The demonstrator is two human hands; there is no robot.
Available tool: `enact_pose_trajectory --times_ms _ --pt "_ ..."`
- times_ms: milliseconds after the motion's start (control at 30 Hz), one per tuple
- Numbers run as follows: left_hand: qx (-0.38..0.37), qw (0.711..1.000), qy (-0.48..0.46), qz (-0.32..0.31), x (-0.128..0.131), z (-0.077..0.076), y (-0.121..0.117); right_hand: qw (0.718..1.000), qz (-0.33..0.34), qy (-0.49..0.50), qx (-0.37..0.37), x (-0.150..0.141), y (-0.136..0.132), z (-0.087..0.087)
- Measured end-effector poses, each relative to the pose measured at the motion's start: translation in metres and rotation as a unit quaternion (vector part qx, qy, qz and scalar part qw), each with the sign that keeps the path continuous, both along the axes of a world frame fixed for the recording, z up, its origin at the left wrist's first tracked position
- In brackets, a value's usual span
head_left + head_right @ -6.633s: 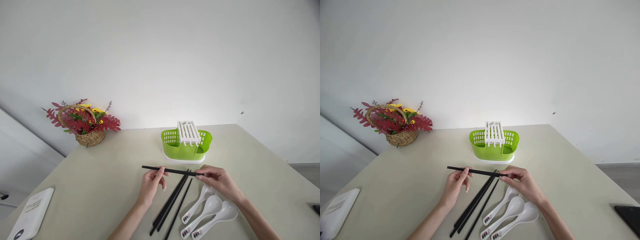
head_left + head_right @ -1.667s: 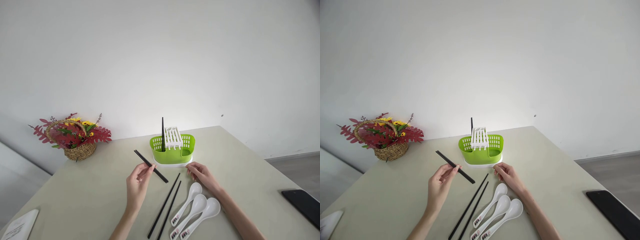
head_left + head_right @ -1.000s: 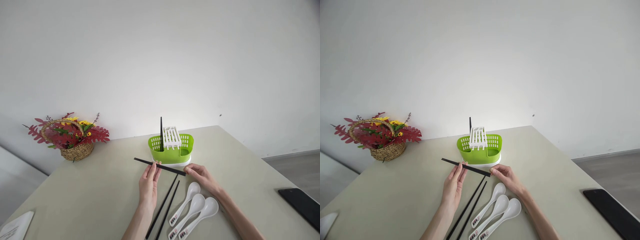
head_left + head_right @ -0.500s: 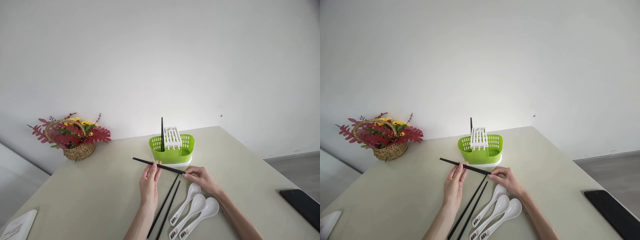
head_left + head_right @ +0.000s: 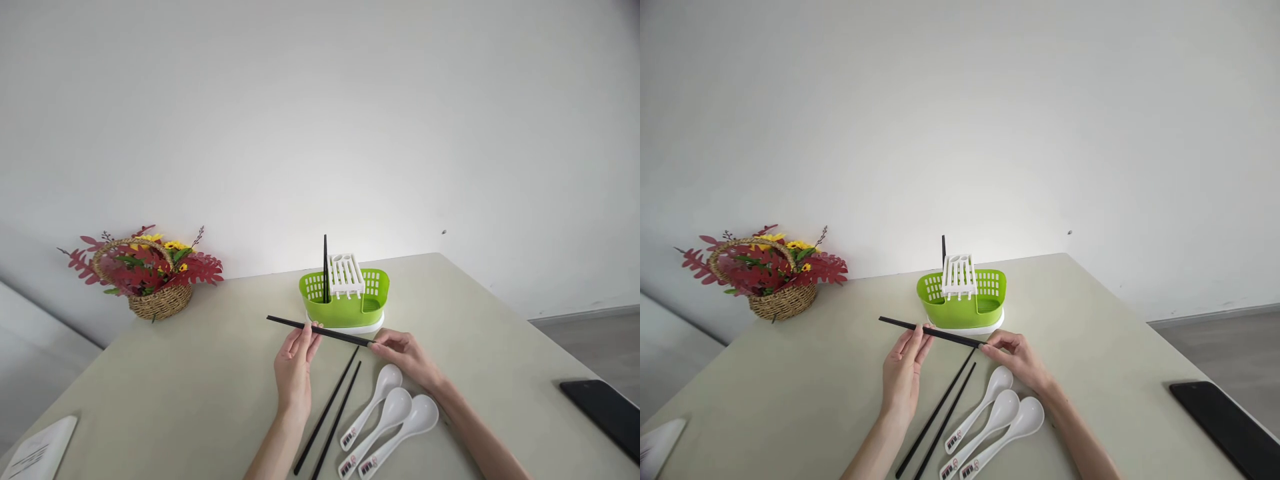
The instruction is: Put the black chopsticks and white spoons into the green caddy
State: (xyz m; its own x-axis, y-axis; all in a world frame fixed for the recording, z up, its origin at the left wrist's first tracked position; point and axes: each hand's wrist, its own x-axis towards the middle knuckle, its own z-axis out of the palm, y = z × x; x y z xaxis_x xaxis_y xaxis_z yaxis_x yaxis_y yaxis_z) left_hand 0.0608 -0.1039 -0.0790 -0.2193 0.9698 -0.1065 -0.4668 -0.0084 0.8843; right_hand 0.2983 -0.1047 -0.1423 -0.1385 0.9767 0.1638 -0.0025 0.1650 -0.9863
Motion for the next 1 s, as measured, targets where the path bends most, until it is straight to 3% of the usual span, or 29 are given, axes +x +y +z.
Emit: enact_pose_trajectory --times_ms 367,467,600,767,867,1000 --pt "0.0 0.999 0.038 0.015 -0.01 0.015 -0.001 0.999 0.009 0.032 -0.024 0.001 0.0 -0.002" --pt "0.027 0.998 0.051 0.029 -0.015 0.027 0.003 0.998 0.008 0.045 -0.034 0.002 -0.001 0.0" --pt "0.113 0.984 0.086 0.11 -0.034 0.064 0.011 0.997 -0.02 0.064 -0.035 0.003 -0.002 0.004" --pt "0.243 0.93 0.191 0.197 -0.051 0.123 0.025 0.997 -0.022 0.061 -0.031 0.002 -0.001 0.004" --pt "0.278 0.907 0.277 0.153 -0.047 0.14 0.042 0.997 -0.015 0.062 -0.036 0.001 -0.001 0.004" --pt "0.272 0.885 0.376 0.035 -0.037 0.129 0.08 0.998 -0.008 0.059 -0.035 0.001 -0.002 0.005"
